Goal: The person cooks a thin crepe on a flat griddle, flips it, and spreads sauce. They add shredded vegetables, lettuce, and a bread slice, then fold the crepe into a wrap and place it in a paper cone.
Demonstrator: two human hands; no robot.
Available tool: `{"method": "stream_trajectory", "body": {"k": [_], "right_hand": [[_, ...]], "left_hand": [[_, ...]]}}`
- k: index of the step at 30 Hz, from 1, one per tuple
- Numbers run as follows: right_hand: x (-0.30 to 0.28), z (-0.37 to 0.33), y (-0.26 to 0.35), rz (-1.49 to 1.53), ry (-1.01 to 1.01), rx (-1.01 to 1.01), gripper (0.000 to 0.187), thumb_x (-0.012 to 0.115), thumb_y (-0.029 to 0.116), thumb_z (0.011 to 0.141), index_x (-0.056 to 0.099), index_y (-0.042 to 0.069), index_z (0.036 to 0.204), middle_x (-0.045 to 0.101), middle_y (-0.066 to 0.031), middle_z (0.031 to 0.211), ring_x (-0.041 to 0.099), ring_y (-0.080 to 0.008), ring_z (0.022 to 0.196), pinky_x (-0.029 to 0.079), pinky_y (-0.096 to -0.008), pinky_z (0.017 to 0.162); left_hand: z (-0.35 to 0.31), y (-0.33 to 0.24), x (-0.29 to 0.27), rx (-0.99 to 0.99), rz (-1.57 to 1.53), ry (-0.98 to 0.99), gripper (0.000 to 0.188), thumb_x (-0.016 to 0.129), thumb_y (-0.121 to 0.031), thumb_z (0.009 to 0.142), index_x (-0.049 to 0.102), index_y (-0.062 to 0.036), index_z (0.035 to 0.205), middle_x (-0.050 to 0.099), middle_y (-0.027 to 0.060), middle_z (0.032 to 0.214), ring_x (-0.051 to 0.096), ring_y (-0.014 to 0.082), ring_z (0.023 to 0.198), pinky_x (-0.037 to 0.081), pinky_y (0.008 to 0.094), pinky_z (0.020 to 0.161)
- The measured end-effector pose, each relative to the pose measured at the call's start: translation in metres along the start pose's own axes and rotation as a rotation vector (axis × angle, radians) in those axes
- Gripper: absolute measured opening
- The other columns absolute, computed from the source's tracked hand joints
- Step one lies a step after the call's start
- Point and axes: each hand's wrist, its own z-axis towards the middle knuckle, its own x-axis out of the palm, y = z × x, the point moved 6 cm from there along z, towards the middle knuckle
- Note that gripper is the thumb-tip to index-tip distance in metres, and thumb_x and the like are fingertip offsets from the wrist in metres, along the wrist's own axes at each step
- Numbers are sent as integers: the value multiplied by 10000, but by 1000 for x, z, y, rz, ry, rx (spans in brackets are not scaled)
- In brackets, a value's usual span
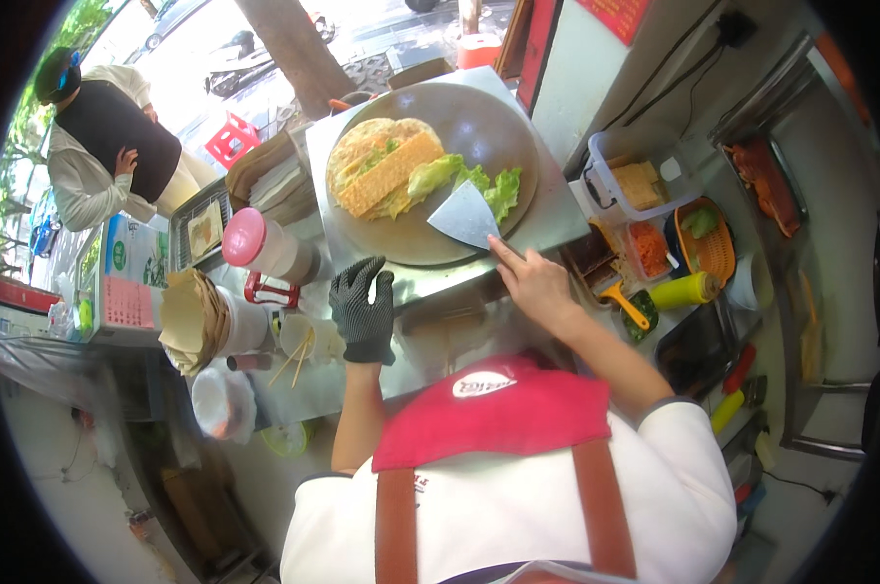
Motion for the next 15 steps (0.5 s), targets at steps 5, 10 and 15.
{"method": "stream_trajectory", "body": {"k": [5, 10, 15], "right_hand": [[19, -3, -26, -65, 40, 47, 474, 535, 297, 885, 421, 359, 1341, 520, -113, 698, 587, -298, 577, 495, -399, 516], [-18, 0, -29, 100, -177, 91, 464, 516, 296, 895, 418, 361, 1344, 526, -114, 691, 577, -306, 562, 485, -403, 500], [-2, 4, -37, 68, -109, 85, 467, 522, 303, 890, 420, 362, 1343, 531, -114, 687, 584, -306, 561, 489, -416, 503]], "left_hand": [[-2, -8, 10, -54, -74, 69, 211, 655, -156, 789, 673, -100, 991, 639, 102, 994, 567, 284, 961, 423, 366, 877], [20, -8, 34, 56, 25, 115, 242, 651, -188, 790, 661, -108, 1018, 626, 118, 1007, 550, 293, 971, 422, 382, 873], [82, -8, 84, 158, 219, 183, 395, 627, -277, 785, 587, -126, 1147, 597, 133, 1048, 549, 320, 973, 414, 410, 859]]}}
